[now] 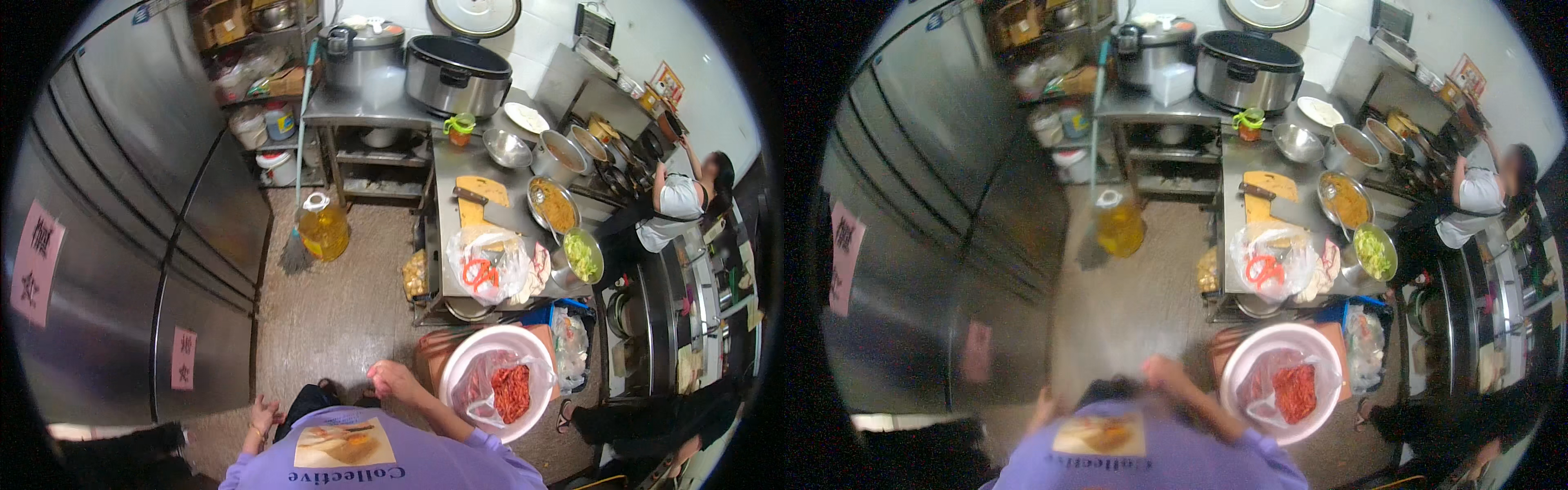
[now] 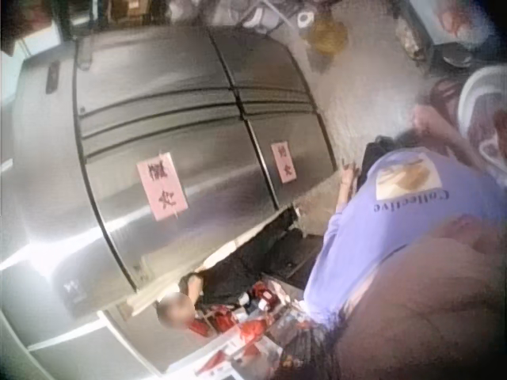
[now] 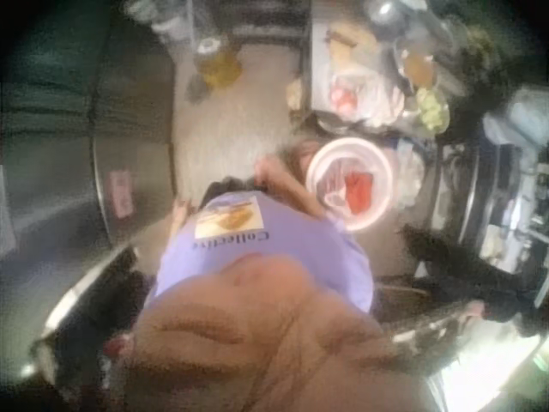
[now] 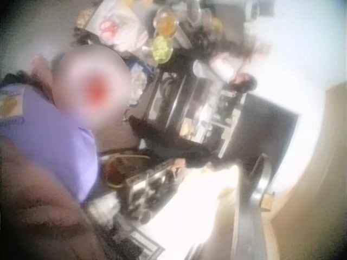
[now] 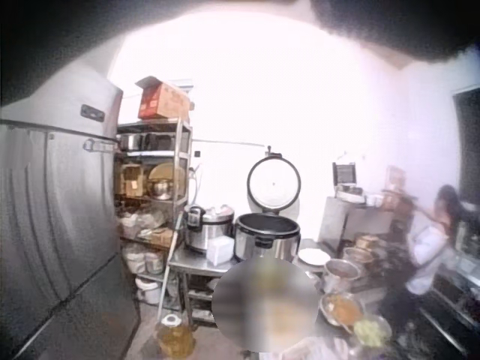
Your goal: The person scoops cooked rice from a rice cooker into a plastic container, then fills a metal bowl with water from the sink and pours it into the rice cooker. They repeat the rice scooping into another container and later cut red dried chilies with scissors into a bowl.
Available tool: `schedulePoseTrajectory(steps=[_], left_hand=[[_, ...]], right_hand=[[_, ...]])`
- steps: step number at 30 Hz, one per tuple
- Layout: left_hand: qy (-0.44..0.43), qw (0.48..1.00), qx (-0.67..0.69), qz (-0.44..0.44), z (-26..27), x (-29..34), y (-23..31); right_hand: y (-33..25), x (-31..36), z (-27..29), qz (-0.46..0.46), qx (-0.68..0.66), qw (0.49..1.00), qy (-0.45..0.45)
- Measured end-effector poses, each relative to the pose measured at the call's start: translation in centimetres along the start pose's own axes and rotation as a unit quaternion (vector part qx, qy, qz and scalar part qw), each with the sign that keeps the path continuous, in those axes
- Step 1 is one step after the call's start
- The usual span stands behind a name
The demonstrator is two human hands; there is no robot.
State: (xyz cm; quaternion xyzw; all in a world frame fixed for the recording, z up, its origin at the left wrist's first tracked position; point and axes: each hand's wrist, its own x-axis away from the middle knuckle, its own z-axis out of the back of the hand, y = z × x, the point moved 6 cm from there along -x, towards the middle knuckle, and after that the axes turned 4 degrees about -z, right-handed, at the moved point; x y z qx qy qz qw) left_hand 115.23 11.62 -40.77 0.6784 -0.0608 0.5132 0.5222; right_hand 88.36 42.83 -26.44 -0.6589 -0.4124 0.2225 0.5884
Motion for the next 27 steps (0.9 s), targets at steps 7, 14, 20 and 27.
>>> schedulePoseTrajectory(steps=[7,14,20,27], left_hand=[[-0.014,0.995,-0.095,-0.025,0.2,-12.5,11.7],[-0.182,0.954,-0.186,-0.148,-11.8,-24.5,30.1],[-0.24,0.945,-0.167,-0.145,-19.4,-28.6,37.5],[-0.186,0.966,-0.13,-0.126,-18.8,-31.3,38.8]], right_hand=[[-0.3,-9.1,1.8,-0.127,-0.076,0.983,0.104],[-8.3,-14.9,4.0,-0.077,0.01,0.983,0.168],[-9.7,-18.1,9.8,-0.14,-0.198,0.947,0.211],[-11.2,-28.3,20.5,-0.138,0.04,0.973,0.18]])
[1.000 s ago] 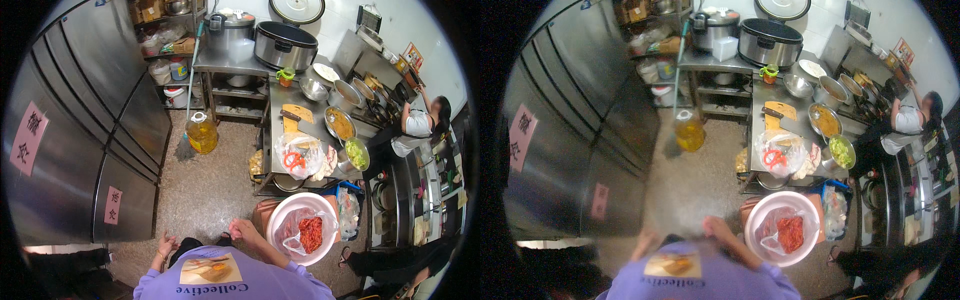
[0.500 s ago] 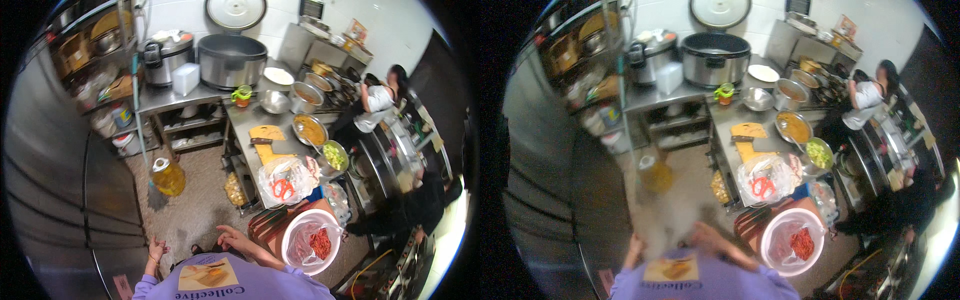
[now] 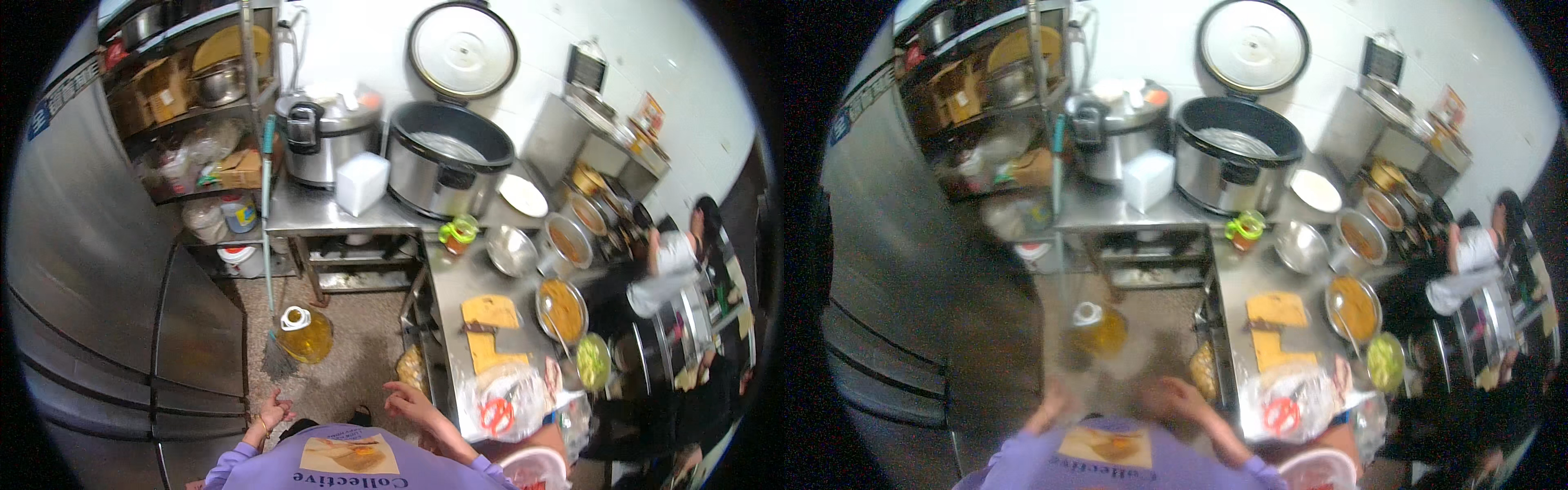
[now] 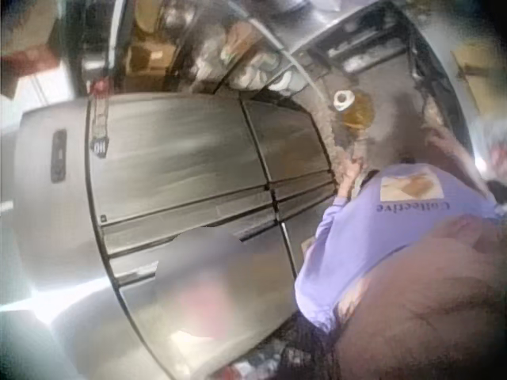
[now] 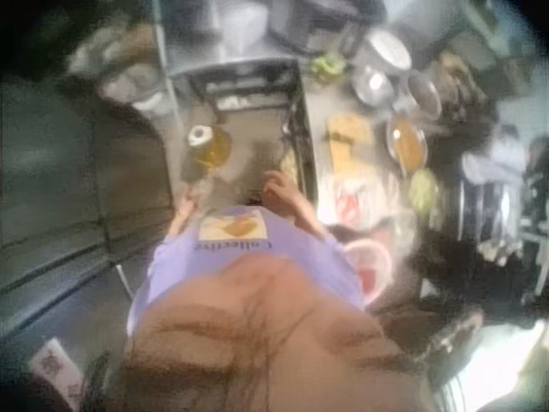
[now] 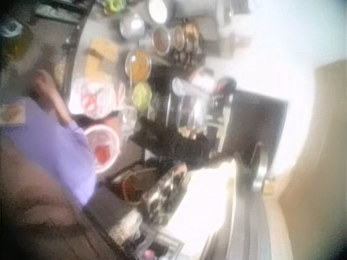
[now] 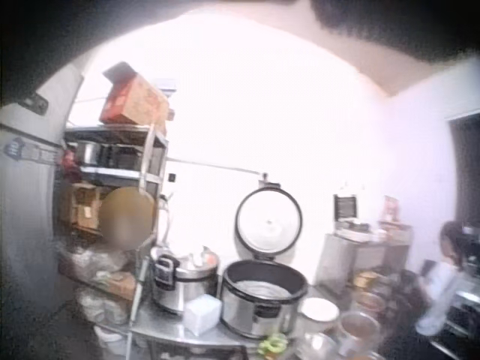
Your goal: The person scoops cooked rice from a rice cooker into a plastic container, then fills a metal bowl with water from the sink and pours it into the rice cooker. They repeat the rice scooping into another container and later cut red dried chilies with scissors into a bowl.
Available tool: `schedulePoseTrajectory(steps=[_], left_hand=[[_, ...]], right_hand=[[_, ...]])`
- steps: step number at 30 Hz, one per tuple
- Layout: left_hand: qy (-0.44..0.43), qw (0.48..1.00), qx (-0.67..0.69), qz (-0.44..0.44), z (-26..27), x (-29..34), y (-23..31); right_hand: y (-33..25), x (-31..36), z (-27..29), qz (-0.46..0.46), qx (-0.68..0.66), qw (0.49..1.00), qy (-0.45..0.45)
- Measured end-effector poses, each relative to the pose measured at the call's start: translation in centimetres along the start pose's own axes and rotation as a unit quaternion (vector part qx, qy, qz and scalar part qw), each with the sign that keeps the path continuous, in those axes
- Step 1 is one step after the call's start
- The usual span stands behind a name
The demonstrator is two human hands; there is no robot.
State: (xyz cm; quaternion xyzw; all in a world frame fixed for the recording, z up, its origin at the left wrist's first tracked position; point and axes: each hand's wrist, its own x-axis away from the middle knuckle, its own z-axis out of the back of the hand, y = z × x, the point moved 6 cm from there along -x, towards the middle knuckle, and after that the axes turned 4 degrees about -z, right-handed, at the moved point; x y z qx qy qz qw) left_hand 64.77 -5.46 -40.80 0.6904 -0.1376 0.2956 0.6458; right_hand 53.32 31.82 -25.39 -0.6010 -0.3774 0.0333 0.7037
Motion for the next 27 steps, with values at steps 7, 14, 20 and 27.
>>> schedulePoseTrajectory(steps=[7,14,20,27], left_hand=[[0.034,0.999,0.035,-0.006,4.7,-4.2,1.5],[-0.003,0.994,0.112,0.008,8.8,-10.8,12.9],[-0.018,0.979,0.011,-0.201,10.0,-15.0,36.6],[0.007,0.9,-0.013,-0.436,6.2,-16.9,63.2]], right_hand=[[-12.3,-10.7,2.8,0.105,0.14,0.983,-0.059],[-26.4,-17.7,3.5,0.129,0.246,0.96,-0.037],[-43.5,-27.6,9.0,0.274,0.376,0.881,0.089],[-60.9,-43.1,16.4,0.288,0.514,0.734,0.338]])
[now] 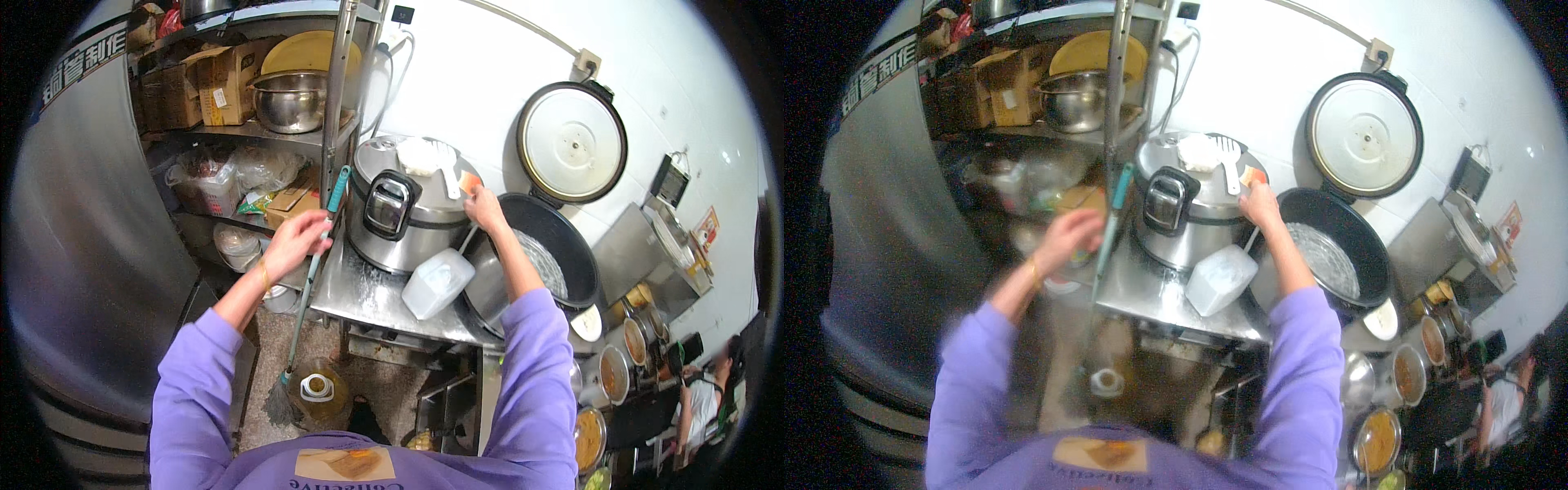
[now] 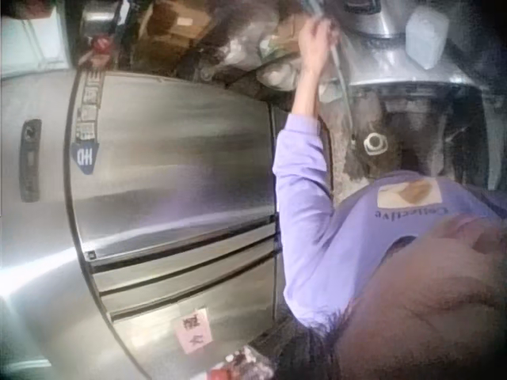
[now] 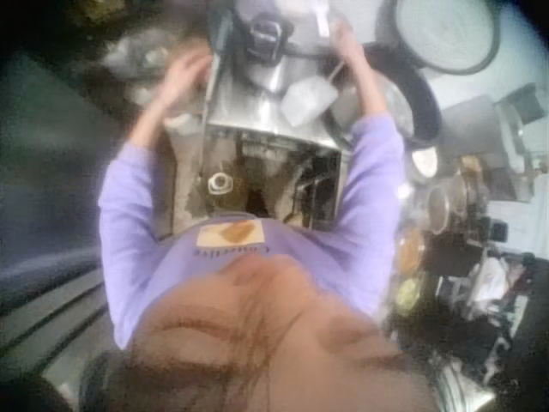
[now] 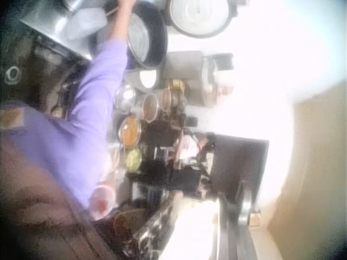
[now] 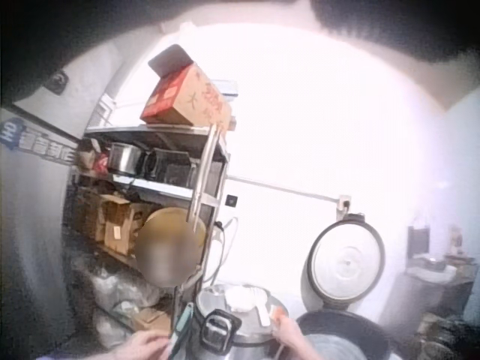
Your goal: The person scoops cooked rice from a rice cooker into a plastic container, then fills a metal bowl with water from the sink and pours it into the rice cooker. They repeat the rice scooping into another container and later cut red dried chilies with scissors into a bowl.
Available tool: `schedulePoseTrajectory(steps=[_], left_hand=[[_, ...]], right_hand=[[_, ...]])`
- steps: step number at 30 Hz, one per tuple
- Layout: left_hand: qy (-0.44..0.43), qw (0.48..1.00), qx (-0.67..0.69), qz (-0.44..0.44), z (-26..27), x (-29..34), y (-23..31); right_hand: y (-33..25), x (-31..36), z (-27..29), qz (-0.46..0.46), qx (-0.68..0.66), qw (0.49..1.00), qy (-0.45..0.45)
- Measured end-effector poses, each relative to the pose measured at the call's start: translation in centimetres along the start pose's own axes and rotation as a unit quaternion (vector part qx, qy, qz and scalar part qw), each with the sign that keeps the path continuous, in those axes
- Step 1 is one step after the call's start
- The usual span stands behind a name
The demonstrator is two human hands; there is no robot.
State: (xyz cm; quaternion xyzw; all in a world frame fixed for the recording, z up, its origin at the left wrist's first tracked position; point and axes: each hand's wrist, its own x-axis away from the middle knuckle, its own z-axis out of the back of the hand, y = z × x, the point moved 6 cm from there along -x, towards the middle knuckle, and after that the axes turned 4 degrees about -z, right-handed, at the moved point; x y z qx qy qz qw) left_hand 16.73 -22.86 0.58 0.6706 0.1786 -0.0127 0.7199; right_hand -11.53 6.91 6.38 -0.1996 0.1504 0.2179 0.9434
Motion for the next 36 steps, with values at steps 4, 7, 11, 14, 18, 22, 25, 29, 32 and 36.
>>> schedulePoseTrajectory(steps=[4,7,11,14,18,22,25,29,32,36], left_hand=[[0.024,0.998,-0.044,-0.032,-2.9,-10.4,2.8],[0.044,0.976,-0.205,-0.054,-4.8,-19.0,2.5],[0.043,0.944,-0.327,0.028,-6.8,-27.6,0.0],[0.019,0.93,-0.339,0.139,-8.1,-30.5,-1.8],[-0.012,0.952,-0.159,0.26,-8.9,-31.1,-3.2],[-0.003,0.959,-0.053,0.279,-8.8,-30.9,-3.4],[0.031,0.971,-0.084,0.221,-8.4,-31.1,-2.8],[0.008,0.951,-0.27,0.149,-5.6,-30.5,-0.6],[0.023,0.945,-0.31,0.104,-0.8,-27.2,1.3],[0.084,0.933,-0.335,0.105,5.8,-19.0,4.0]], right_hand=[[1.3,-7.1,-3.8,-0.045,-0.005,0.999,-0.018],[1.9,-10.9,-4.8,-0.046,0.011,0.997,-0.055],[1.2,-12.2,-5.0,-0.042,-0.033,0.984,-0.172],[0.1,-12.1,-4.2,-0.012,-0.003,0.983,-0.183],[1.4,-12.7,-3.9,-0.071,-0.047,0.972,-0.221],[4.6,-14.2,-3.2,-0.112,-0.197,0.954,-0.196],[6.6,-13.8,-2.8,-0.162,-0.314,0.905,-0.239],[8.1,-12.2,0.4,-0.163,-0.368,0.89,-0.215],[8.8,-9.9,3.4,-0.145,-0.481,0.843,-0.193],[9.9,-5.3,6.6,-0.167,-0.542,0.807,-0.164]])
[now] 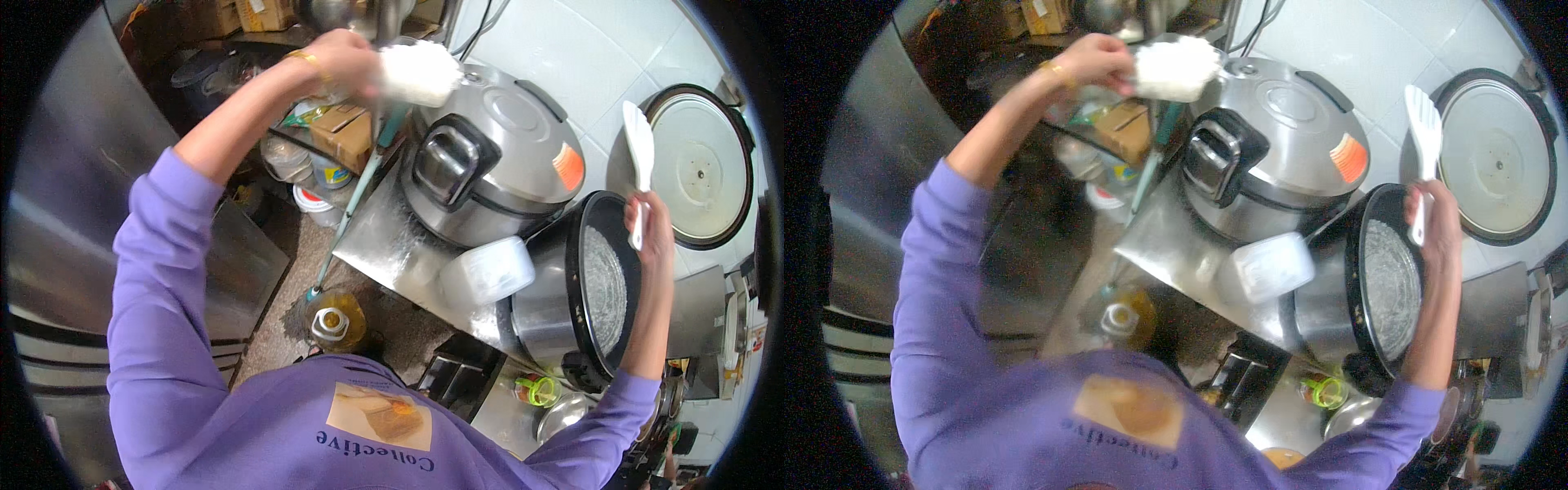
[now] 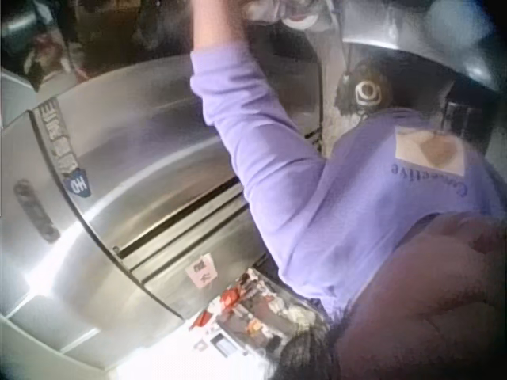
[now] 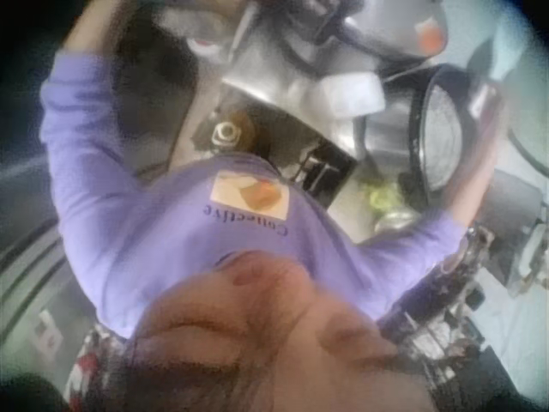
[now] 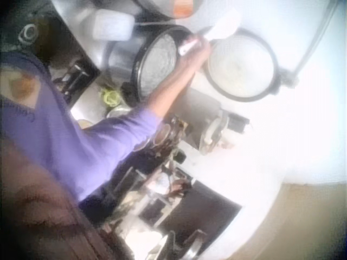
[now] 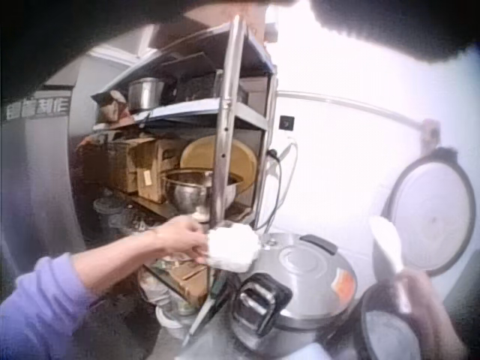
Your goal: The person scoops cooked rice from a rice cooker into a plastic container, then fills a metal bowl with water from the sink and pours it into the rice cooker. They repeat the rice scooping into another container and later cut red dried chilies with scissors into a bowl.
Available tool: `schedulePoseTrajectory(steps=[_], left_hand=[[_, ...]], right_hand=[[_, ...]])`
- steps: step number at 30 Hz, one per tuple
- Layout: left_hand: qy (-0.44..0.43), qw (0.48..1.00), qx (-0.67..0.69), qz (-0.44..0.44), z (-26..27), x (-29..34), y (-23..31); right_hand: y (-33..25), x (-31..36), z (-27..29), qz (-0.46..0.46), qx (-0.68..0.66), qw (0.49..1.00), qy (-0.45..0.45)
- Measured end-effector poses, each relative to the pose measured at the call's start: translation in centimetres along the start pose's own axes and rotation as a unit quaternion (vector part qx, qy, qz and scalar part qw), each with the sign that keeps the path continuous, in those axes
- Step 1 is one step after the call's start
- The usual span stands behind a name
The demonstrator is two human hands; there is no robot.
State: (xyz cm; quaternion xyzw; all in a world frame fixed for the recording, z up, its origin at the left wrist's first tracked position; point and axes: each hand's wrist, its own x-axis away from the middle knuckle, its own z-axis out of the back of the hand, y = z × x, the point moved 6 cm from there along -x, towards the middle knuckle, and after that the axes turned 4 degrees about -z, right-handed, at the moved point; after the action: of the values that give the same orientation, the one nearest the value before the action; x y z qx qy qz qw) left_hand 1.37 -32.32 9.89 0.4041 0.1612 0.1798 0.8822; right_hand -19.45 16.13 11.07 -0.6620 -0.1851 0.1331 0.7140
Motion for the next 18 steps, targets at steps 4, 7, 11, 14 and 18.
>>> schedulePoseTrajectory(steps=[4,7,11,14,18], left_hand=[[-0.026,0.996,0.073,-0.046,3.5,9.4,-4.7],[-0.005,0.994,0.107,0.037,1.4,15.2,-10.6],[0.058,0.993,0.081,0.064,-6.1,20.3,-17.0],[0.103,0.99,0.073,0.064,-13.5,21.9,-20.3],[0.199,0.977,-0.021,0.079,-22.5,22.6,-22.8]], right_hand=[[1.1,6.0,-0.6,0.002,-0.042,0.999,-0.009],[2.4,9.3,-1.4,-0.004,-0.057,0.998,-0.002],[3.8,11.2,-3.1,-0.009,-0.03,0.999,-0.01],[4.4,11.8,-4.0,0.001,-0.049,0.999,-0.011],[4.9,12.4,-4.5,-0.003,-0.084,0.996,-0.011]])
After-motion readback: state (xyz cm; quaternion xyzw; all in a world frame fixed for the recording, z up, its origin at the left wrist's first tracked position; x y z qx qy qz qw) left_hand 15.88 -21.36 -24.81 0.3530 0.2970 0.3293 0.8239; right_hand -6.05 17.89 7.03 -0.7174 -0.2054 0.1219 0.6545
